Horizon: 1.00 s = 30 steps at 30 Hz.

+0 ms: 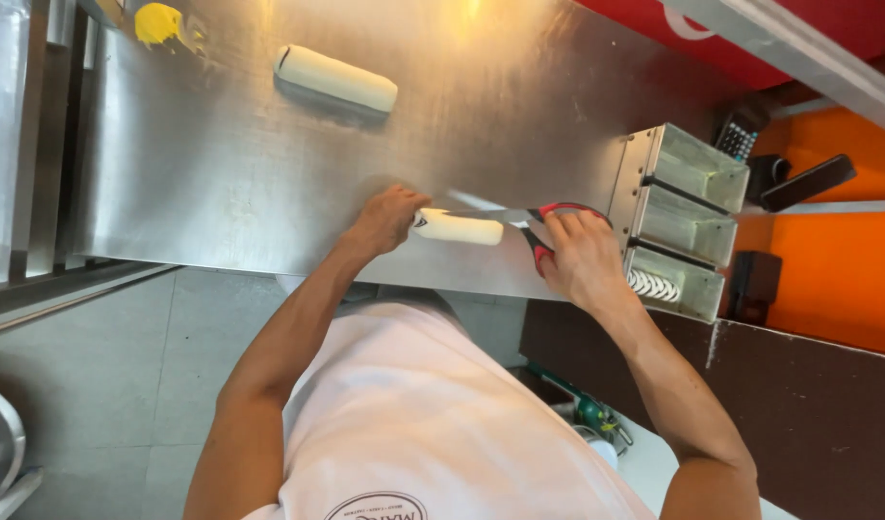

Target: The person rolls pieces of dough into cylinders and uses scissors to make decorative cuts along the top before placing them into baking tins.

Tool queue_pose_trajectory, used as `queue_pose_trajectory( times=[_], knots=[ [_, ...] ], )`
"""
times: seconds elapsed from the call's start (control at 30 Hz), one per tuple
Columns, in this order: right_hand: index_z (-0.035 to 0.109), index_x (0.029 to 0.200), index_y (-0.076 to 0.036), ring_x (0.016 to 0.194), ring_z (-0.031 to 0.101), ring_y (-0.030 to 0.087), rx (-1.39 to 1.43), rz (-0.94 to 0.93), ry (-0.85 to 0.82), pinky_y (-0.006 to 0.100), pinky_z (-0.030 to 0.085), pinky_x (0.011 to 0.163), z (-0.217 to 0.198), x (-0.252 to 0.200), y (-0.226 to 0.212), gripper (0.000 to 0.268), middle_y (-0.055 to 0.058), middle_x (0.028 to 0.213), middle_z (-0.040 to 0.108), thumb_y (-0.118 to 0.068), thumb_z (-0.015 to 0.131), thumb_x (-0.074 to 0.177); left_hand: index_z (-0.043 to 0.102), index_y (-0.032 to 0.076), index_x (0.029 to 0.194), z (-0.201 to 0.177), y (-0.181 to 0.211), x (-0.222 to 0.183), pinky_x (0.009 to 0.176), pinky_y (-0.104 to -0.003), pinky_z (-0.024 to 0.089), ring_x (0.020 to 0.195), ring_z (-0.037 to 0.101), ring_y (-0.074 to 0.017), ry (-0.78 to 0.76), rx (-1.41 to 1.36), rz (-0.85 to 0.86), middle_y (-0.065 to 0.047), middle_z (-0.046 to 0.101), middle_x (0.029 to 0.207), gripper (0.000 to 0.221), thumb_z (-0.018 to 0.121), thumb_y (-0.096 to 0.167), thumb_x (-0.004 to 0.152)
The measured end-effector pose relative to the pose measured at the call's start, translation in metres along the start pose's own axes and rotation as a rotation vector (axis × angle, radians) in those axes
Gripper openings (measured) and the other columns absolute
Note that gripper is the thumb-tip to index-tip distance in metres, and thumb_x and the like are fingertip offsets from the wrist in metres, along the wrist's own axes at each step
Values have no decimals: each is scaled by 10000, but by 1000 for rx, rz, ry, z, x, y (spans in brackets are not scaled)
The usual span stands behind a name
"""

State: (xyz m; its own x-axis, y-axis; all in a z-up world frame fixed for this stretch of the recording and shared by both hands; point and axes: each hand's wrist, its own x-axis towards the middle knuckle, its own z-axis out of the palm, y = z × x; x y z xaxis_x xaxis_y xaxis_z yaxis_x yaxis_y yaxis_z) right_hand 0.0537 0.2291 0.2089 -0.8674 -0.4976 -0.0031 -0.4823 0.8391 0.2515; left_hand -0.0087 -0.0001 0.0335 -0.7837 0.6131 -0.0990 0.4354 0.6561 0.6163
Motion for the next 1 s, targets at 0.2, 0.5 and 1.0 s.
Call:
queue_pose_trajectory(
  times=[0.2,0.5,1.0],
  knots=[
    [579,964,29,739,526,266,185,79,30,337,400,686,0,-15,5,531,148,807,579,-204,674,497,578,146,800,19,7,-29,649,-253,457,755,550,-177,356,-31,98,-11,573,778,108,632,112,713],
    [574,971,17,710,481,241,219,40,99,331,356,689,25,-22,-3,586,136,808,563,-222,686,448,594,138,735,50,4,-65,698,-276,416,834,505,-170,582,129,135,10,560,834,52,573,129,782],
    [567,959,23,696,454,252,159,-9,146,340,344,668,34,-20,-26,612,145,794,543,-212,704,411,555,93,1075,48,19,-95,714,-337,333,796,432,-194,328,272,20,-20,419,766,273,459,163,830]
  ],
)
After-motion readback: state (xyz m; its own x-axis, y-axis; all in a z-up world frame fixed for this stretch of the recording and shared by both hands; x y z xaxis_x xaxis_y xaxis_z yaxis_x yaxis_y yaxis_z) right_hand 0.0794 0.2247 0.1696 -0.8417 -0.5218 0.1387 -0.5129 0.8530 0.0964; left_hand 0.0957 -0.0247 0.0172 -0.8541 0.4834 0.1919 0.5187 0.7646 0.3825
